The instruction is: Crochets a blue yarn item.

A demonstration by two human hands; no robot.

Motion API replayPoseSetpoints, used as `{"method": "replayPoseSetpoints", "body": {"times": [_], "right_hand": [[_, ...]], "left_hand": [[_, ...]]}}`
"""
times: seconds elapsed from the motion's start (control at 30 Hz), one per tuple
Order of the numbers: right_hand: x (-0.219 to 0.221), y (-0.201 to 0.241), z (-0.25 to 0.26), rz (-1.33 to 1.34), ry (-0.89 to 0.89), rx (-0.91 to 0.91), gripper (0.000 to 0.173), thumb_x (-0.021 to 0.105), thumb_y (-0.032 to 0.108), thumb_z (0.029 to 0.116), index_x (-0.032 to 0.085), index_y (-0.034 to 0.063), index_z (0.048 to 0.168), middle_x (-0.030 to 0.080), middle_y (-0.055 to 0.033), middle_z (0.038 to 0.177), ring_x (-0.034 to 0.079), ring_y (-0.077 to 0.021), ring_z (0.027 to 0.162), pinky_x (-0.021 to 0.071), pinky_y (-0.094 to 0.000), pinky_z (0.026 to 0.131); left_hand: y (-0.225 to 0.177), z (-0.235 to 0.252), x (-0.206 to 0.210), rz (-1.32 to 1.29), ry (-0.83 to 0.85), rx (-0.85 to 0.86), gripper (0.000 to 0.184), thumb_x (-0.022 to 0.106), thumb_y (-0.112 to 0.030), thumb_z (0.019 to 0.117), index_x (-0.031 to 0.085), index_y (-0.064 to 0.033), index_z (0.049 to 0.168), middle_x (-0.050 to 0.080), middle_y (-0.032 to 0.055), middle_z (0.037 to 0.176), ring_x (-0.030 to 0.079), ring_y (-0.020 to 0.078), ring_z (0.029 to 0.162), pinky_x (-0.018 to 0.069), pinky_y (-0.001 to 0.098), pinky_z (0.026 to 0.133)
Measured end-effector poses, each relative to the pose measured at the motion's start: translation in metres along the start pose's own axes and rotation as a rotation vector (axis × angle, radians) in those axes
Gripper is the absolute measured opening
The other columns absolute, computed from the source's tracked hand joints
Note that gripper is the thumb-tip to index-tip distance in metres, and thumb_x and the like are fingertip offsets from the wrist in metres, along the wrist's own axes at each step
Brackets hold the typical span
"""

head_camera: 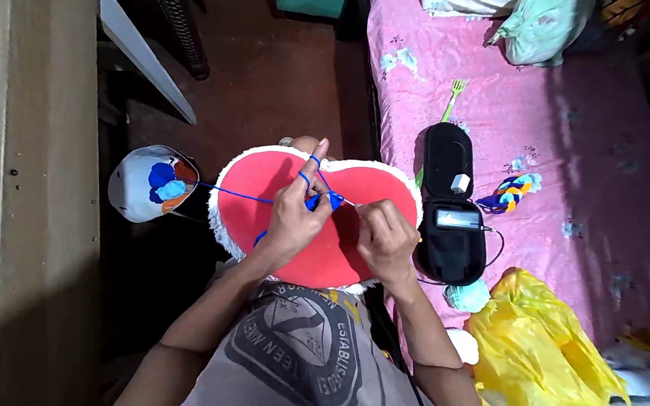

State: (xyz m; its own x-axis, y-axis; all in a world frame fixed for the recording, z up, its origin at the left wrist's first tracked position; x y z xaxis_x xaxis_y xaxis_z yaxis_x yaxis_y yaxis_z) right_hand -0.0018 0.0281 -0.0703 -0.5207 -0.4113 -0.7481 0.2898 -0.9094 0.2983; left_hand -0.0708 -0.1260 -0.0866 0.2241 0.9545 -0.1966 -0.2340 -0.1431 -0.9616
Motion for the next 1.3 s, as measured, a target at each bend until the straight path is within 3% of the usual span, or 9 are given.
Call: {"method": "replayPoseSetpoints", "body": {"times": [0.13,0.23,0.43,0.57,0.7,0.83,0.93,1.17,1.3], "right_hand": [[0.001,-0.027,-0.002,0.469,0.286,0.403,0.008,0.067,0.007,0.0912,0.073,0.0036,0.096,0.067,-0.0027,0.087,0.063,-0.0056,0.075,0.0544,-0.0214,0.068],[0.001,-0.036,0.0,0.751,0.412,0.638,0.008,0.067,0.002,0.0891,0.068,0.0039,0.096,0.069,0.001,0.084,0.059,0.001,0.065,0.0496,-0.0154,0.061],[0.013,-0.038,-0.007,1.274,0.39,0.812,0.014,0.062,-0.006,0.0866,0.068,0.0046,0.094,0.067,0.001,0.078,0.046,0.004,0.052,0.0364,-0.0125,0.047],[0.022,-0.029,-0.011,1.52,0.336,0.937,0.013,0.06,-0.004,0.0885,0.068,0.0036,0.095,0.067,-0.0043,0.075,0.048,0.0012,0.048,0.0394,-0.0141,0.045],[0.014,-0.022,-0.004,1.24,0.196,0.77,0.015,0.061,-0.007,0.089,0.067,0.0031,0.098,0.069,-0.0011,0.082,0.05,0.0023,0.054,0.0413,-0.0135,0.05],[0.0,-0.01,0.006,0.765,0.108,0.383,0.009,0.065,-0.002,0.09,0.071,-0.0018,0.097,0.068,-0.0033,0.09,0.065,-0.0029,0.081,0.0572,-0.0176,0.074],[-0.004,0.005,0.017,0.524,0.076,0.225,0.009,0.063,0.002,0.0915,0.072,-0.0008,0.094,0.069,-0.0072,0.088,0.065,-0.0069,0.077,0.0551,-0.0206,0.066],[0.021,0.001,0.02,1.517,0.141,0.642,0.028,0.065,-0.006,0.0876,0.063,0.0079,0.112,0.069,-0.0023,0.087,0.051,0.0019,0.056,0.0415,-0.0139,0.051],[0.012,0.001,0.012,1.129,-0.021,0.473,0.022,0.067,-0.006,0.0875,0.063,0.0057,0.107,0.07,0.0016,0.092,0.064,0.0007,0.075,0.0555,-0.0158,0.068]], "left_hand": [[-0.004,-0.001,0.006,0.127,-0.006,0.256,0.066,0.057,0.004,0.088,0.044,0.0004,0.152,0.066,0.0064,0.083,0.059,0.007,0.065,0.0514,0.0194,0.061],[-0.005,-0.002,0.007,0.133,-0.019,0.354,0.06,0.056,0.005,0.0883,0.048,0.0065,0.147,0.067,0.0111,0.082,0.059,0.0099,0.064,0.0519,0.0213,0.06],[0.003,0.001,0.007,-0.477,0.127,-0.118,0.08,0.058,0.011,0.0865,0.033,-0.009,0.159,0.066,0.0024,0.083,0.06,0.0062,0.063,0.052,0.0179,0.059],[0.001,0.0,0.013,-0.491,0.114,-0.108,0.076,0.059,0.012,0.0874,0.035,-0.0047,0.158,0.068,0.0018,0.086,0.063,0.0068,0.069,0.0548,0.0195,0.064],[-0.002,-0.003,0.011,-0.437,0.046,-0.101,0.075,0.062,0.011,0.0893,0.035,-0.0055,0.158,0.071,0.0017,0.093,0.064,0.0062,0.071,0.0552,0.0191,0.064],[-0.011,-0.007,0.006,-0.313,-0.023,0.033,0.073,0.063,0.01,0.0887,0.035,0.0011,0.156,0.074,0.0033,0.098,0.07,0.0074,0.082,0.0596,0.0233,0.076],[-0.014,-0.013,0.01,-0.122,-0.096,0.267,0.065,0.063,0.008,0.0906,0.04,0.0073,0.152,0.076,0.0095,0.099,0.073,0.0106,0.088,0.0611,0.0277,0.081],[-0.023,-0.013,0.001,-0.366,-0.183,0.176,0.066,0.064,0.009,0.0886,0.048,-0.0066,0.151,0.075,-0.0033,0.099,0.07,0.0052,0.087,0.0592,0.0239,0.081],[-0.03,-0.011,-0.008,-0.291,-0.167,0.212,0.064,0.064,0.007,0.087,0.052,-0.007,0.148,0.073,-0.0033,0.099,0.068,0.0026,0.084,0.0577,0.0198,0.076]]}}
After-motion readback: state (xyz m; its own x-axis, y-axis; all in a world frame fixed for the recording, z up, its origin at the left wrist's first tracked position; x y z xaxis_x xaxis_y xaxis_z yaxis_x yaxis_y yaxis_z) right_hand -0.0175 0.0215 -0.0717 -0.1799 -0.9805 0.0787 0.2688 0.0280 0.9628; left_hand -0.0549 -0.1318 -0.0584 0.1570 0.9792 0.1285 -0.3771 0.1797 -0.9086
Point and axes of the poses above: each hand's wrist, its own z-axis towards the middle knuckle, its own x-axis out of the palm, y = z × x, the point moved 5 cm from there along z, towards the middle knuckle
